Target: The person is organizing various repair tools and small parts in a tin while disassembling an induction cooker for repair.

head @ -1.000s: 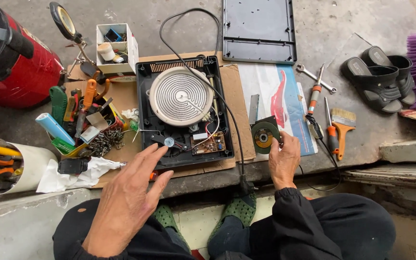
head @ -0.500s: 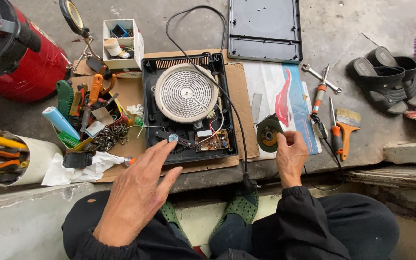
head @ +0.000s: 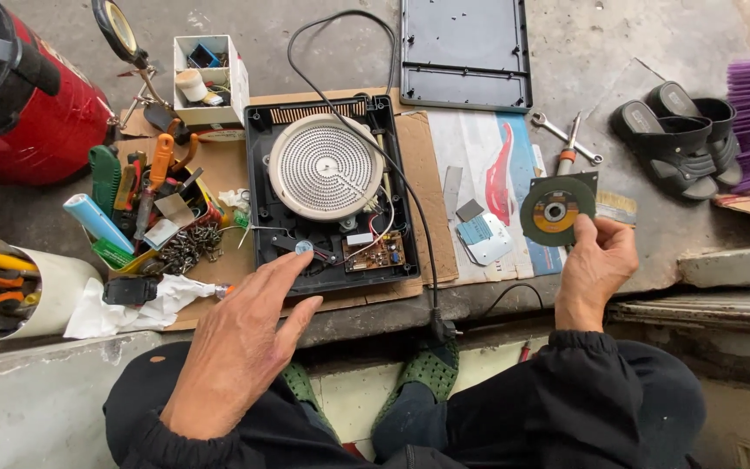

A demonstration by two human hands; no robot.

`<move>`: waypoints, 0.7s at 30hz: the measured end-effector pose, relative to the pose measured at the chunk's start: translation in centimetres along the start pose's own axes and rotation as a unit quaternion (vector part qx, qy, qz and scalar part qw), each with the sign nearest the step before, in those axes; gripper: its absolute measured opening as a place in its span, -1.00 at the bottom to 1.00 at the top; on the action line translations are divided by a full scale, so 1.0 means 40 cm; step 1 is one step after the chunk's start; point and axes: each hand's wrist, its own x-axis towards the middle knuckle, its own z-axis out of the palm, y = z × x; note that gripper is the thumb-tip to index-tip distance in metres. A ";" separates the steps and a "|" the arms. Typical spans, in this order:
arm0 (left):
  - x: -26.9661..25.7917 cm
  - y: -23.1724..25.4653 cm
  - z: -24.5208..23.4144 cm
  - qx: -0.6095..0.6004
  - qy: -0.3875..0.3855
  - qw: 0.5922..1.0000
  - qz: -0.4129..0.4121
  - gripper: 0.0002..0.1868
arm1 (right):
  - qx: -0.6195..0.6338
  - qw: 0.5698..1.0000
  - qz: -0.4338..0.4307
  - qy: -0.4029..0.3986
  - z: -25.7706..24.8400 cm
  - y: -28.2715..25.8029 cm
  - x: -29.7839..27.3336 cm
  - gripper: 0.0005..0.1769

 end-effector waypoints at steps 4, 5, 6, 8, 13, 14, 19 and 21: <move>-0.005 -0.009 0.004 0.005 -0.005 1.000 0.000 -0.40 | -0.011 0.996 0.078 -0.029 0.006 0.123 -0.001 -0.84; -0.006 -0.010 0.004 0.008 -0.006 1.000 -0.004 -0.40 | -0.011 0.989 0.146 -0.033 0.010 0.151 0.000 -0.85; -0.006 -0.011 0.005 0.011 -0.007 1.000 -0.008 -0.41 | -0.011 0.976 0.213 -0.037 0.015 0.179 0.001 -0.86; -0.005 -0.009 0.008 0.013 -0.008 1.000 -0.010 -0.42 | -0.017 0.972 0.230 -0.051 0.023 0.205 -0.001 -0.87; -0.044 -0.010 -0.028 0.010 0.083 0.996 0.030 -0.46 | -0.011 0.952 0.246 -0.182 0.044 0.282 0.010 -0.83; -0.061 -0.005 -0.065 -0.003 0.102 0.995 0.020 -0.49 | -0.036 0.950 0.250 -0.185 0.059 0.304 0.017 -0.83; -0.131 -0.129 -0.131 -0.043 0.246 0.963 -0.099 -0.66 | -0.102 0.959 0.159 -0.210 0.051 0.582 0.098 -0.80; -0.151 -0.271 -0.080 -0.146 0.225 0.926 -0.267 -0.61 | -0.323 0.929 -0.153 -0.095 0.052 0.655 0.119 -0.63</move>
